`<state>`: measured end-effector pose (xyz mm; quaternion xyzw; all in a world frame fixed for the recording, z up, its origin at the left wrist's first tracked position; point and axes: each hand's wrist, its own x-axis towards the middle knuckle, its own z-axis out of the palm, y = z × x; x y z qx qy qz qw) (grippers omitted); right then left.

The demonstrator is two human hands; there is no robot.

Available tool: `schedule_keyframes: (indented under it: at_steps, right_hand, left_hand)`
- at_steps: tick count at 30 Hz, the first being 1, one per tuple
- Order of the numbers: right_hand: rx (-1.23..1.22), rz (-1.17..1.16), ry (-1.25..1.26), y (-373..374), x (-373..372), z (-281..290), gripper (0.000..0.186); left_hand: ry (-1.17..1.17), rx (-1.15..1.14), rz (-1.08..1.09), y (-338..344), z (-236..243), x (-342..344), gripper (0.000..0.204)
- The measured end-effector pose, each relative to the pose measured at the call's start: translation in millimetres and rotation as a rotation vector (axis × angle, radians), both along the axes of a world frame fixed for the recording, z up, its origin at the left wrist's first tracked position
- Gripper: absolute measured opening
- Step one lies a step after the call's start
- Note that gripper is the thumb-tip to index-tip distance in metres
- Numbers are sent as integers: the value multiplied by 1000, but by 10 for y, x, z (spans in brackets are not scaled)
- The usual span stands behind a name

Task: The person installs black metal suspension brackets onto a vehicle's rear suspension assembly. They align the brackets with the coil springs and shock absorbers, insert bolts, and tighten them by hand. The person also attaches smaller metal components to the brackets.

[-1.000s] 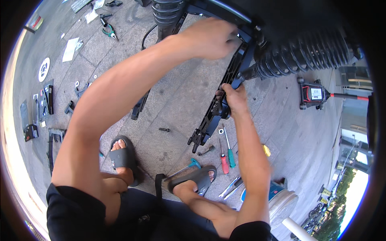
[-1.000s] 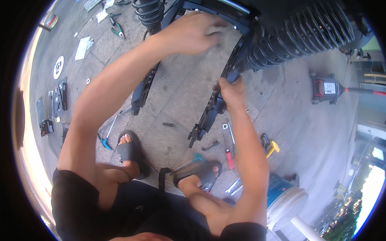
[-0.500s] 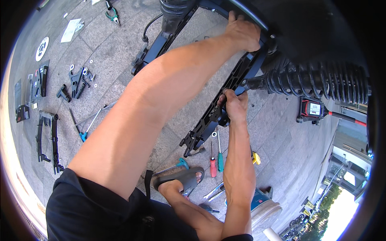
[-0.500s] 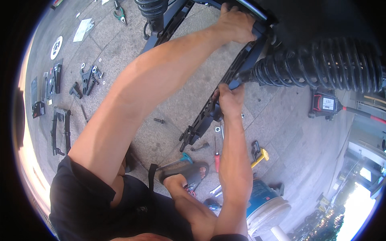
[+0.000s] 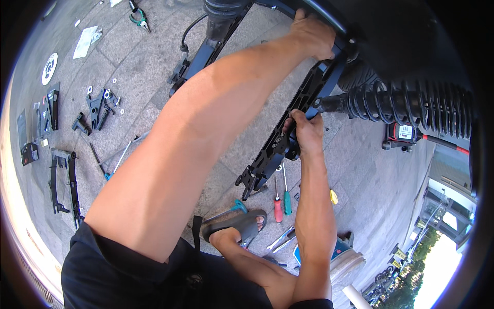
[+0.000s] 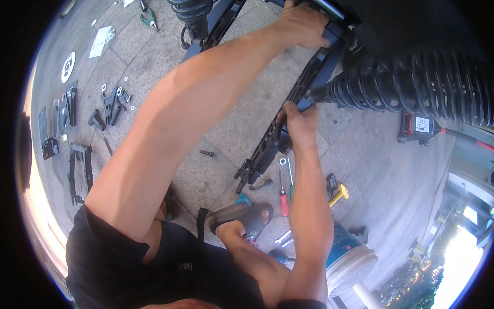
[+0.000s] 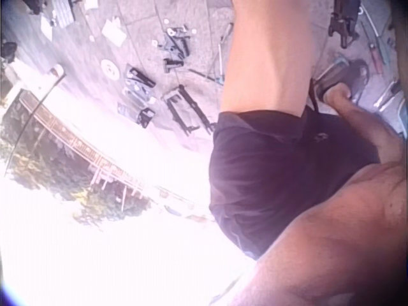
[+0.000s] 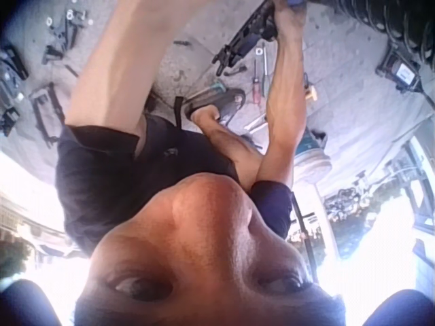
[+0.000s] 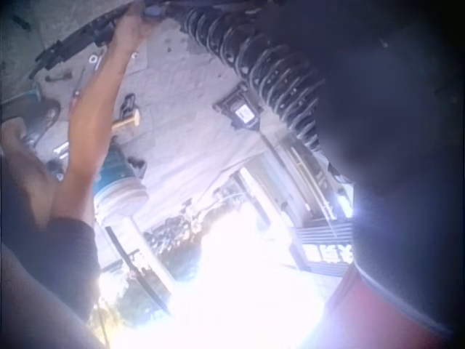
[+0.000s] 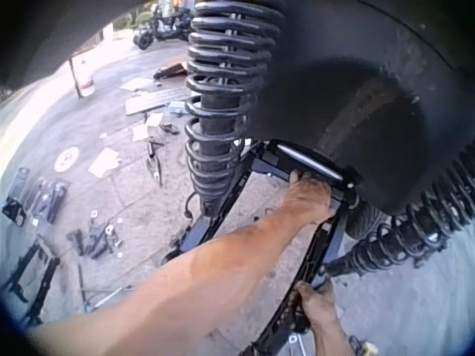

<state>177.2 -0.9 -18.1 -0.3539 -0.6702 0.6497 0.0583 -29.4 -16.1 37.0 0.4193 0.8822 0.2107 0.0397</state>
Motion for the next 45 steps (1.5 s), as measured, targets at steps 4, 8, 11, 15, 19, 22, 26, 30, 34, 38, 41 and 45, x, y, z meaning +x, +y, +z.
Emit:
schedule_keyframes:
  at_steps: [4, 8, 11, 15, 19, 22, 26, 30, 34, 38, 41, 45]
  right_hand:
    - [-37, -67, -44, -13, -2, 32, 17]
    - [404, 7, -66, -53, 81, 140, 30]
    - [946, 54, 23, -196, 248, 405, 33]
    - [1005, 265, 431, -450, 139, 950, 24]
    - [1229, 169, 366, -480, -1055, 1072, 27]
    - [1552, 119, -120, -539, -1610, 1028, 30]
    - [1345, 482, -462, -274, -2028, 1043, 31]
    - [1315, 598, -468, -103, -2203, 954, 30]
    - [1332, 570, -391, -62, -2160, 907, 29]
    - [1241, 563, -427, -96, -2109, 982, 28]
    - [1272, 615, -433, -68, -2135, 980, 29]
    - [1290, 592, -405, -66, -2178, 883, 29]
  left_hand:
    - [69, 39, 50, -20, -54, 51, 41]
    - [76, 46, 41, -56, -76, 61, 41]
    - [126, 83, 65, -29, -121, 106, 42]
    - [295, 103, 114, 6, -235, 163, 43]
    - [408, 154, 96, -7, -353, 147, 48]
    - [383, 166, 89, 5, -397, 148, 48]
    - [374, 159, 79, -8, -402, 140, 48]
    - [377, 151, 61, 5, -385, 153, 49]
    - [364, 162, 51, 8, -388, 165, 49]
    - [347, 169, 44, -64, -398, 144, 49]
    - [346, 167, 36, -45, -379, 106, 50]
    - [343, 167, 21, -28, -364, 89, 50]
